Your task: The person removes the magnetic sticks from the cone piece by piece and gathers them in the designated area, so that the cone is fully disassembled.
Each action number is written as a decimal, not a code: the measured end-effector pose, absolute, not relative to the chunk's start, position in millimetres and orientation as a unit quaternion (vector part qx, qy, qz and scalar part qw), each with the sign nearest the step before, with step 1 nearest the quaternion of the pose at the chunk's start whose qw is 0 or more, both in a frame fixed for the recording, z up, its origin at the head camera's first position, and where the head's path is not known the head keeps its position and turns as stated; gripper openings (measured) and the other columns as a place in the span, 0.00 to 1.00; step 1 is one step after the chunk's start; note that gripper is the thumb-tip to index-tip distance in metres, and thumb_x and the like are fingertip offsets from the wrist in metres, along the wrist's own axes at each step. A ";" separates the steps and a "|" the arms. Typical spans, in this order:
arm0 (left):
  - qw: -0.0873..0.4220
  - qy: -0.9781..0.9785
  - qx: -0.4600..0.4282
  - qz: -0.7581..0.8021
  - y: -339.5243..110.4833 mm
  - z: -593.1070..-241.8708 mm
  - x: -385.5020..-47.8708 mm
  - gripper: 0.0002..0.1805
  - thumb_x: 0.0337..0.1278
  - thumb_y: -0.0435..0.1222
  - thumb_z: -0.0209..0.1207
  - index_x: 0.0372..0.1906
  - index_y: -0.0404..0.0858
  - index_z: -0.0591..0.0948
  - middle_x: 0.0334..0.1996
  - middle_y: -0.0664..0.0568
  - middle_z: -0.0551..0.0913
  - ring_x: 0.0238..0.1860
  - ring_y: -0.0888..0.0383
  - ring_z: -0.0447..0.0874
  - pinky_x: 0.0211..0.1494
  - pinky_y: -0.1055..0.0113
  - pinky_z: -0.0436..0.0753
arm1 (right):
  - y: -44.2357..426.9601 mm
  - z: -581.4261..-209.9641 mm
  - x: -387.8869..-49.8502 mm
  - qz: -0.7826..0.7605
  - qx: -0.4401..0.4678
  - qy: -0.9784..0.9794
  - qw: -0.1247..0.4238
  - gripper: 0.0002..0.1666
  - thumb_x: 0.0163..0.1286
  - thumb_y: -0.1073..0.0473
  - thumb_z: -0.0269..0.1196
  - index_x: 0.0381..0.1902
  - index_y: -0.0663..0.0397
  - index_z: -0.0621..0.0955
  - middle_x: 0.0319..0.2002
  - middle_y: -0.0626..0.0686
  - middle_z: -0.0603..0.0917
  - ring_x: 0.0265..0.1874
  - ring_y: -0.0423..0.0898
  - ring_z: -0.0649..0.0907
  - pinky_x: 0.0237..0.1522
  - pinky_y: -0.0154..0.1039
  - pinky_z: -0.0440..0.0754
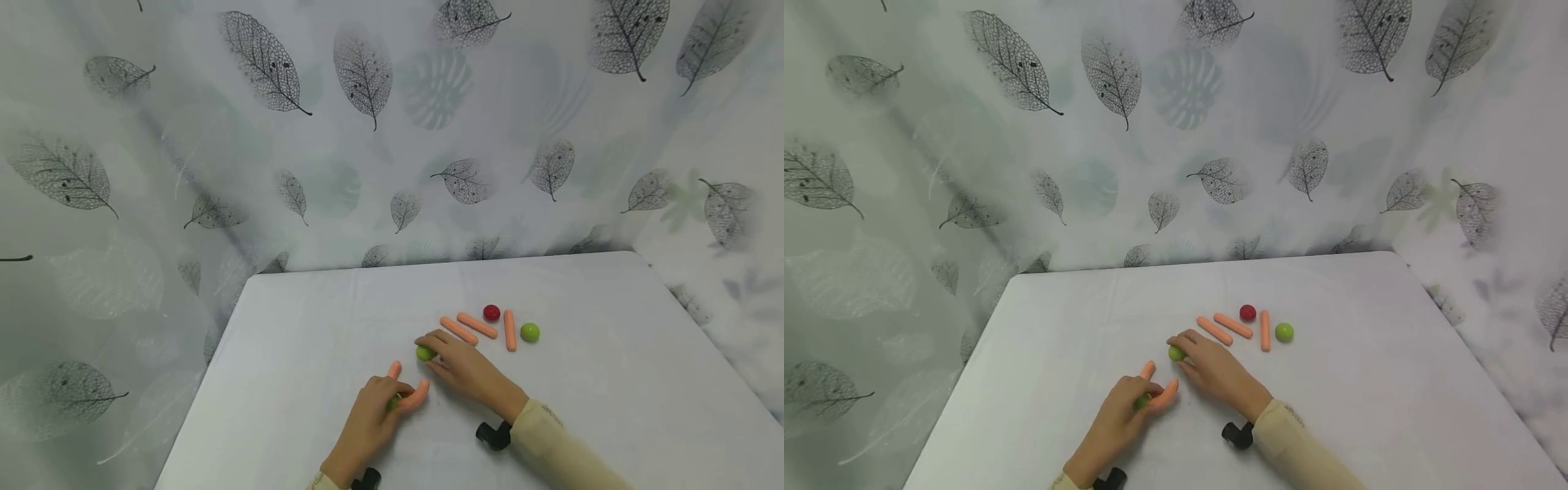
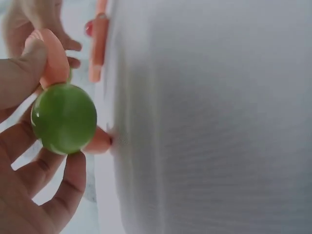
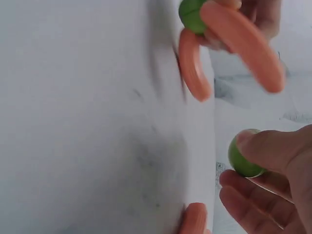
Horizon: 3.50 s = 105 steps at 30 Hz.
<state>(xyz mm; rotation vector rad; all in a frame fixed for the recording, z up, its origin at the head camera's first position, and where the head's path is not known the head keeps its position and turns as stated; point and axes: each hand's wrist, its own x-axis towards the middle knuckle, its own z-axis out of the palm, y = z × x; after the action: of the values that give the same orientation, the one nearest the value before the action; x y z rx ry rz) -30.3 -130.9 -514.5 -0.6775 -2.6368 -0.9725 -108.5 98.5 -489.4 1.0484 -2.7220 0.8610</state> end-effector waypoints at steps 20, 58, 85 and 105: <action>-0.109 -0.655 -0.022 -0.747 -158.5 -497.0 -37.9 0.23 0.76 0.37 0.59 0.67 0.30 0.75 0.52 0.49 0.85 0.53 0.61 0.83 0.54 0.71 0.83 | 68.7 -486.1 -165.5 0.163 0.235 -0.958 0.024 0.23 0.69 0.50 0.73 0.60 0.44 0.84 0.58 0.48 0.87 0.54 0.52 0.79 0.58 0.56 0.77; -0.207 -0.530 -0.006 -0.822 -132.1 -521.7 -41.2 0.29 0.84 0.46 0.48 0.74 0.29 0.68 0.53 0.54 0.80 0.55 0.60 0.80 0.61 0.63 0.81 | 110.4 -522.3 -54.7 0.544 0.325 -0.772 -0.048 0.14 0.76 0.58 0.65 0.57 0.52 0.83 0.51 0.55 0.87 0.44 0.32 0.82 0.43 0.33 0.86; -0.070 -0.778 -0.047 -0.623 -114.2 -535.7 -42.0 0.21 0.72 0.45 0.63 0.62 0.38 0.84 0.48 0.43 0.90 0.43 0.69 0.87 0.45 0.75 0.83 | 120.9 -538.7 -40.6 0.522 0.330 -0.786 -0.030 0.15 0.72 0.54 0.70 0.55 0.40 0.84 0.47 0.45 0.88 0.35 0.37 0.80 0.37 0.32 0.80; -0.097 -0.761 -0.008 -0.641 -122.0 -540.5 -33.5 0.22 0.73 0.46 0.62 0.61 0.36 0.84 0.45 0.45 0.91 0.41 0.67 0.86 0.45 0.76 0.82 | 118.2 -548.1 -32.3 0.536 0.376 -0.756 -0.019 0.13 0.73 0.61 0.68 0.53 0.43 0.84 0.45 0.42 0.87 0.37 0.35 0.80 0.38 0.28 0.80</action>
<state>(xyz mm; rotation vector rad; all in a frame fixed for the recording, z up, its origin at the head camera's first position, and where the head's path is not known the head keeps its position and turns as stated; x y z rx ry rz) -33.5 -122.0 -540.5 -0.0283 -2.5517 -2.1497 -32.3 118.2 -548.1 1.1963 -2.4036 1.7038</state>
